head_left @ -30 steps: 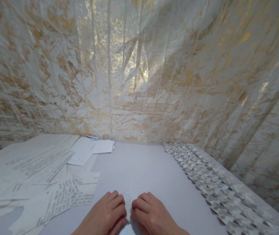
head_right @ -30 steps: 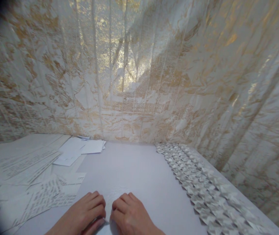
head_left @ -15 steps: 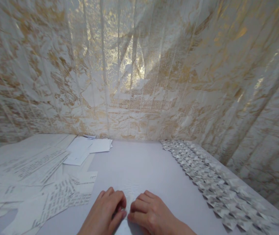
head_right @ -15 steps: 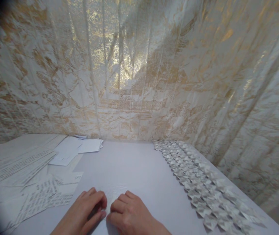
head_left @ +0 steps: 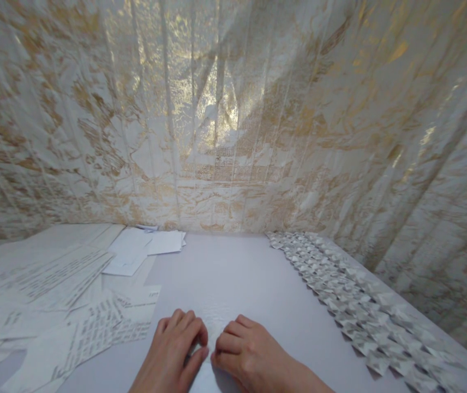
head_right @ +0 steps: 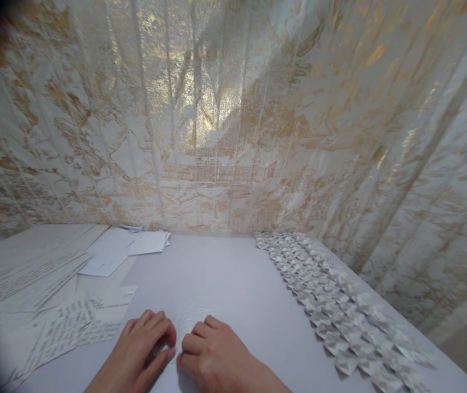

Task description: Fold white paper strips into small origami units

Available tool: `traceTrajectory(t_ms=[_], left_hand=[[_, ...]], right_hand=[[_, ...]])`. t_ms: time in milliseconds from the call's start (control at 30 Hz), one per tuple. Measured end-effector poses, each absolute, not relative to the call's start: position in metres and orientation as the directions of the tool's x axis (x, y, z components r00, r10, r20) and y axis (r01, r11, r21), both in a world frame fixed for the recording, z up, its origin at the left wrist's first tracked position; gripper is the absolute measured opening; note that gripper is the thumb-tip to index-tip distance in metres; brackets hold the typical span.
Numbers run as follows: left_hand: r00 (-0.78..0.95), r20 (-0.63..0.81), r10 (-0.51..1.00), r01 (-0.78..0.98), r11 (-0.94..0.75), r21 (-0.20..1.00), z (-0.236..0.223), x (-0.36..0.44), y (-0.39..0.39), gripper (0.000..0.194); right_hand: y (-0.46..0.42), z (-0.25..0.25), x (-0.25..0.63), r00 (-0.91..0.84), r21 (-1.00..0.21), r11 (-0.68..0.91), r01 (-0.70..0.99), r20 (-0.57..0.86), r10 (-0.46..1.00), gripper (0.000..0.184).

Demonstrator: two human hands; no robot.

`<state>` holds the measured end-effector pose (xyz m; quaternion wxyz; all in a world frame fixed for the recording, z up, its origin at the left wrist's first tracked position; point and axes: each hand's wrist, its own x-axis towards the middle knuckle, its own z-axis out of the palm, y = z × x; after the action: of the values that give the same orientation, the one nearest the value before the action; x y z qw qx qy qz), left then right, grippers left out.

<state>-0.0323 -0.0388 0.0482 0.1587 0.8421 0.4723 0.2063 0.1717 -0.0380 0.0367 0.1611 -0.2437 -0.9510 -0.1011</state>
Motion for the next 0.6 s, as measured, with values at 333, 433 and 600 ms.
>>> traceTrajectory(t_ms=[333, 433, 600], left_hand=[[0.454, 0.205, 0.867, 0.719, -0.492, 0.491, 0.039, -0.039, -0.034, 0.007], [0.469, 0.196, 0.861, 0.734, -0.504, 0.456, 0.041, -0.042, -0.035, 0.018], [0.615, 0.322, 0.720, 0.731, -0.673, 0.109, 0.023, -0.058, -0.050, 0.050]], right_hand=[[-0.041, 0.032, 0.172, -0.818, 0.136, 0.848, 0.512, 0.378, 0.433, 0.017], [-0.040, 0.031, 0.173, -0.808, 0.084, 0.848, 0.523, 0.367, 0.461, 0.022], [-0.040, 0.033, 0.175, -0.795, 0.027, 0.842, 0.539, 0.345, 0.499, 0.028]])
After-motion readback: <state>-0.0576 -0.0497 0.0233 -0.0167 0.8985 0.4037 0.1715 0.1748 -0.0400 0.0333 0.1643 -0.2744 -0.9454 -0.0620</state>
